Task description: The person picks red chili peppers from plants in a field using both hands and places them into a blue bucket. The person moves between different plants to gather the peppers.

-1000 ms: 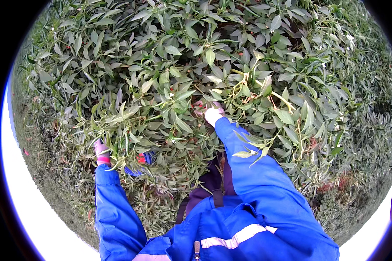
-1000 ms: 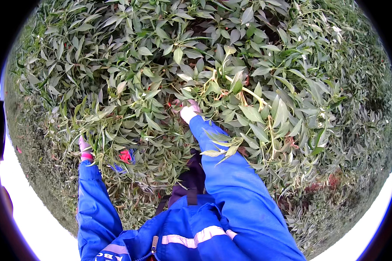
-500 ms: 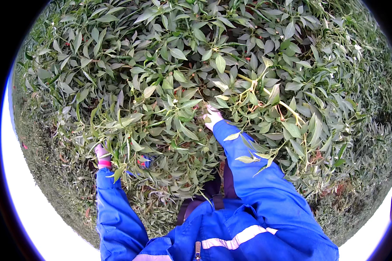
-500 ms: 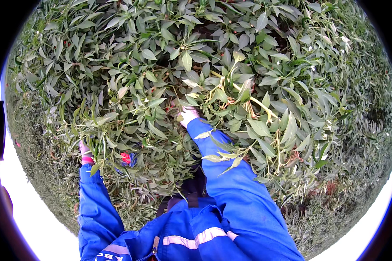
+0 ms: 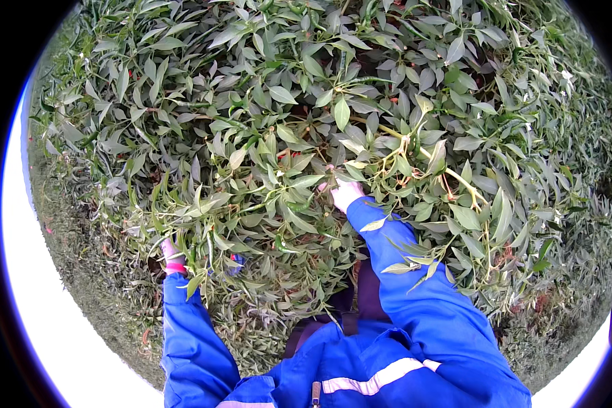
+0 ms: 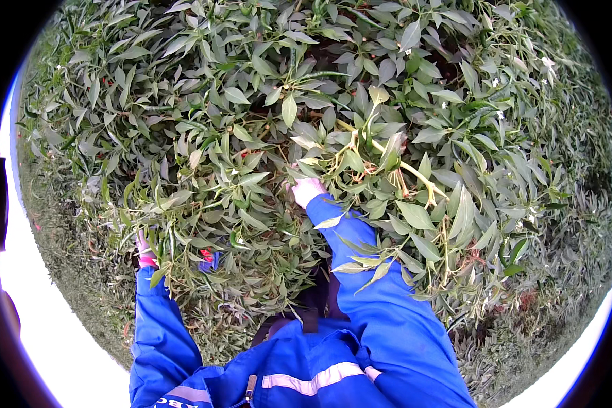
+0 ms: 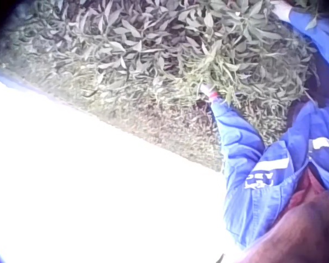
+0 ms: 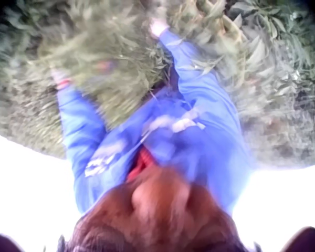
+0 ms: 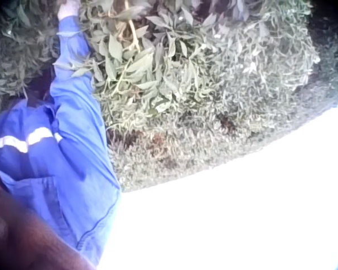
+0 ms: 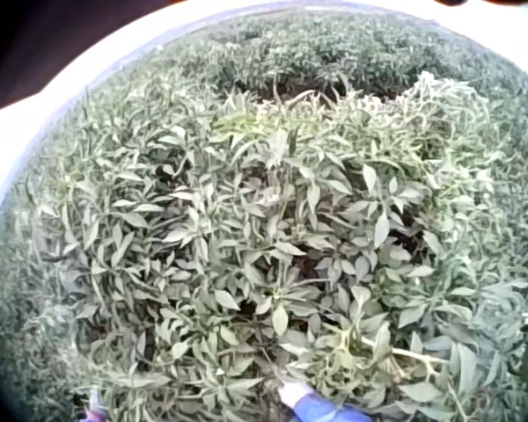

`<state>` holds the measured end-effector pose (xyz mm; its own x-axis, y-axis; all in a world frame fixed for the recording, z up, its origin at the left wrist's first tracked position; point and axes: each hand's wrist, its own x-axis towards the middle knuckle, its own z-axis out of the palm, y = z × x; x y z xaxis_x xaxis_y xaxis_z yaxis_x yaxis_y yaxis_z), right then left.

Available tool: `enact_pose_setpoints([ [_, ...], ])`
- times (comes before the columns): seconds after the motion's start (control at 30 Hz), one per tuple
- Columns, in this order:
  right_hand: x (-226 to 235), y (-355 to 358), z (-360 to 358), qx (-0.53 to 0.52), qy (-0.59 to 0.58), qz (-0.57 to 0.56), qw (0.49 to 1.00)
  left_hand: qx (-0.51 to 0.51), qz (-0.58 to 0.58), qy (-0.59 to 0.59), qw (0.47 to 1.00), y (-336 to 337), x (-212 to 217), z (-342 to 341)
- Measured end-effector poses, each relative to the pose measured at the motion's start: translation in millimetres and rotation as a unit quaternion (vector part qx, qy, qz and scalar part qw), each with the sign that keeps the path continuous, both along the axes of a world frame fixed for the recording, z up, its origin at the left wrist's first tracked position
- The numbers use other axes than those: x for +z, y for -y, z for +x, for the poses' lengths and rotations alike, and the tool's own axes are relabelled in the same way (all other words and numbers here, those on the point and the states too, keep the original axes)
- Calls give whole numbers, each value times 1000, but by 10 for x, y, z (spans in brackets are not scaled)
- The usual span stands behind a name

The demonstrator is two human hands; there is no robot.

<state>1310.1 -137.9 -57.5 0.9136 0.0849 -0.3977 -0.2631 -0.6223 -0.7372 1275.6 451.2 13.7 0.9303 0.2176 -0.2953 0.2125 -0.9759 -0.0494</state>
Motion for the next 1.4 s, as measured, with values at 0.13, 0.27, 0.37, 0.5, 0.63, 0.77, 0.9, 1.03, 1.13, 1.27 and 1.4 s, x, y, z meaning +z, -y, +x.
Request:
enact_pose_setpoints([
  [0.13, 296, 206, 233, 132, -163, 12, 978, 9, 12, -18, 1000, -209, -29, -159],
  [0.27, 173, 341, 195, 177, -177, -43, 967, 17, -39, 27, 999, -163, -223, -215],
  [0.37, 317, 343, 271, 315, -136, -91, 935, 33, -54, 45, 997, -214, -250, -357],
  [0.5, 259, 358, 71, 202, -145, -1, 969, 50, -72, 63, 994, -240, -336, -453],
  [0.63, 161, 213, 16, -89, 53, 135, 985, 56, -89, 85, 991, -230, -437, -411],
  [0.77, 809, -93, 463, -401, -405, 514, 641, 76, -108, 99, 986, -296, -514, -562],
  [0.9, 547, -462, 717, -357, -376, 585, 624, 111, -140, 129, 975, -471, -412, -590],
  [1.03, 136, -509, 931, -343, -291, 519, 727, 77, -145, 158, 974, -250, -625, -547],
  [1.13, 76, -529, 872, -309, -272, 464, 784, 74, -123, 135, 980, -313, -523, -623],
  [1.27, 9, -300, 646, -280, -258, 395, 836, 51, -123, 113, 985, -229, -693, -609],
  [1.4, 65, -227, 420, -251, -271, 357, 858, 24, -119, 93, 988, -321, -765, -716],
])
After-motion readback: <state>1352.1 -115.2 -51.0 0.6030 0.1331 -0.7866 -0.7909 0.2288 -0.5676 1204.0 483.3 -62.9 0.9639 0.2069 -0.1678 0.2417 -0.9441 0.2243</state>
